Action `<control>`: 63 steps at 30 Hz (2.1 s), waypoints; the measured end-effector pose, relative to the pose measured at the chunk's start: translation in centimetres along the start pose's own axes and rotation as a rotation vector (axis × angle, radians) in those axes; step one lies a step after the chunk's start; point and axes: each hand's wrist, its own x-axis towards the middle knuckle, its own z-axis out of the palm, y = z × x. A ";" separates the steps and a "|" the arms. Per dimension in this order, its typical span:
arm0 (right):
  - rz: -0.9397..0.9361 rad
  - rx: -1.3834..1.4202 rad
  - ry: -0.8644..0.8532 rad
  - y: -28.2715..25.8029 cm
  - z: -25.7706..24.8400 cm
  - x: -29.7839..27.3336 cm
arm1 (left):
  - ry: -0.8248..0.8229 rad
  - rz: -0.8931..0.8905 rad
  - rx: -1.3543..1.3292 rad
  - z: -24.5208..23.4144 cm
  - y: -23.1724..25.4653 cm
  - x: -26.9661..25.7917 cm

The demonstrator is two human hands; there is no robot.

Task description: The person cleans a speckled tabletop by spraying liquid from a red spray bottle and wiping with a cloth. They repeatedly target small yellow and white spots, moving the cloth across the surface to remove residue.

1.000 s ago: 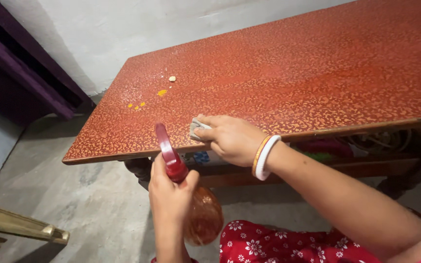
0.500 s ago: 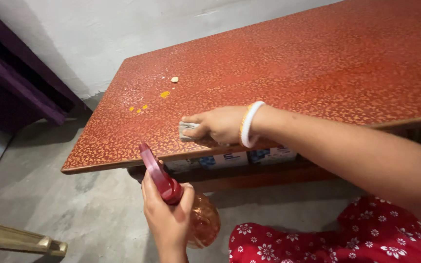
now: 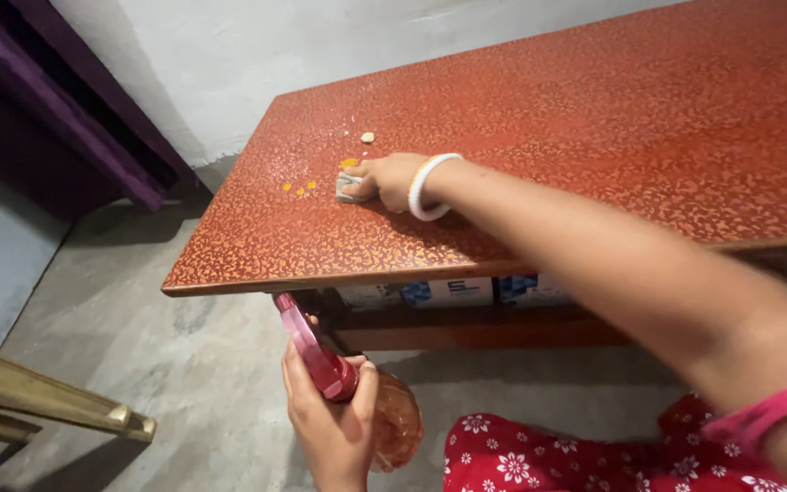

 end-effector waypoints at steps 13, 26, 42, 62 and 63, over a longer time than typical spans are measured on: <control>-0.286 0.220 -0.178 -0.4 -2.2 -9.8 | -0.004 -0.021 -0.099 0.1 -3.0 0.4; -0.262 0.053 -0.034 1.4 -0.1 2.9 | -0.007 0.026 -0.066 0.2 -3.9 1.9; -0.382 0.151 -0.138 -2.7 0.1 -4.8 | -0.036 0.109 0.119 -1.2 0.3 4.0; -0.567 0.199 -0.061 -1.8 2.2 -0.1 | -0.365 -0.293 0.104 -1.0 0.5 10.6; -0.566 0.203 -0.053 -1.8 2.3 -0.1 | -0.391 -0.316 0.083 -1.3 0.6 10.8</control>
